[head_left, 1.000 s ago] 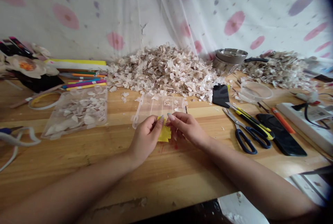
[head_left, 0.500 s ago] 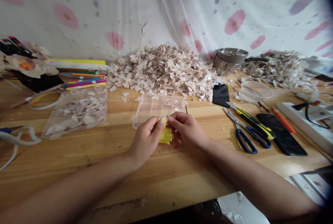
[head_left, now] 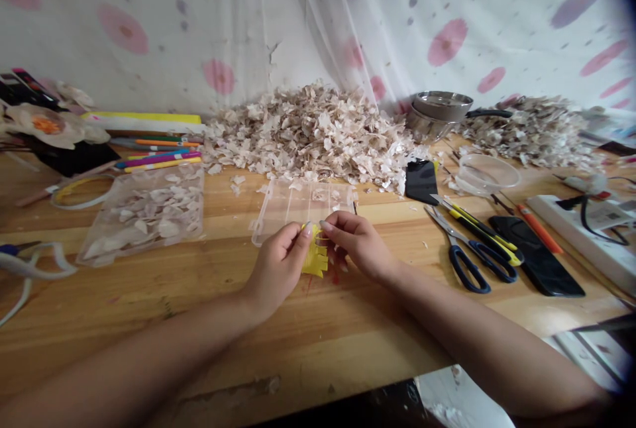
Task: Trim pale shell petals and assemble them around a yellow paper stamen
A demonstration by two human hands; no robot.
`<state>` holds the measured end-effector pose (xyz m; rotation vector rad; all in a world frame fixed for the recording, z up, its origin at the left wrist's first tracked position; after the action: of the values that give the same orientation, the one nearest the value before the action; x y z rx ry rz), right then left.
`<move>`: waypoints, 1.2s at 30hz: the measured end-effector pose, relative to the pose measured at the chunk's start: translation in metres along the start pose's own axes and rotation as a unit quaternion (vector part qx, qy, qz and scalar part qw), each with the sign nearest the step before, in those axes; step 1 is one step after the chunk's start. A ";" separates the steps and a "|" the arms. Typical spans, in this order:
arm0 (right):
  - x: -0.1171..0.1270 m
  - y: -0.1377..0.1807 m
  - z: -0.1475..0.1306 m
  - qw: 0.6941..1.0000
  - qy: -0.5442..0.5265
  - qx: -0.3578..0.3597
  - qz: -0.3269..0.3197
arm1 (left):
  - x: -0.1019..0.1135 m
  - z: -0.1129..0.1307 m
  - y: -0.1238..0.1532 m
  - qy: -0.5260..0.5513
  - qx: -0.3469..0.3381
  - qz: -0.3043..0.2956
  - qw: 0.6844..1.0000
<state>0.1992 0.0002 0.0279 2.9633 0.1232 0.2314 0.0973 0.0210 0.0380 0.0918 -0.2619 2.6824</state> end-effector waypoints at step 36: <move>-0.004 0.001 0.009 0.990 0.138 0.011 -0.002 | -0.008 0.005 0.003 -0.017 -0.021 -0.037 0.999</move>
<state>0.1970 -0.0028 0.0185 2.9348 0.1658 0.6421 0.1031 0.0139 0.0419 0.1310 -0.3197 2.6028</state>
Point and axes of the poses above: each hand's wrist, its own y-axis away from the middle knuckle, its own x-axis out of the back of the hand, z = x × y, the point moved 10 cm from there along -y, towards the middle knuckle, and after that the axes turned 12 degrees about y, right-handed, at the moved point
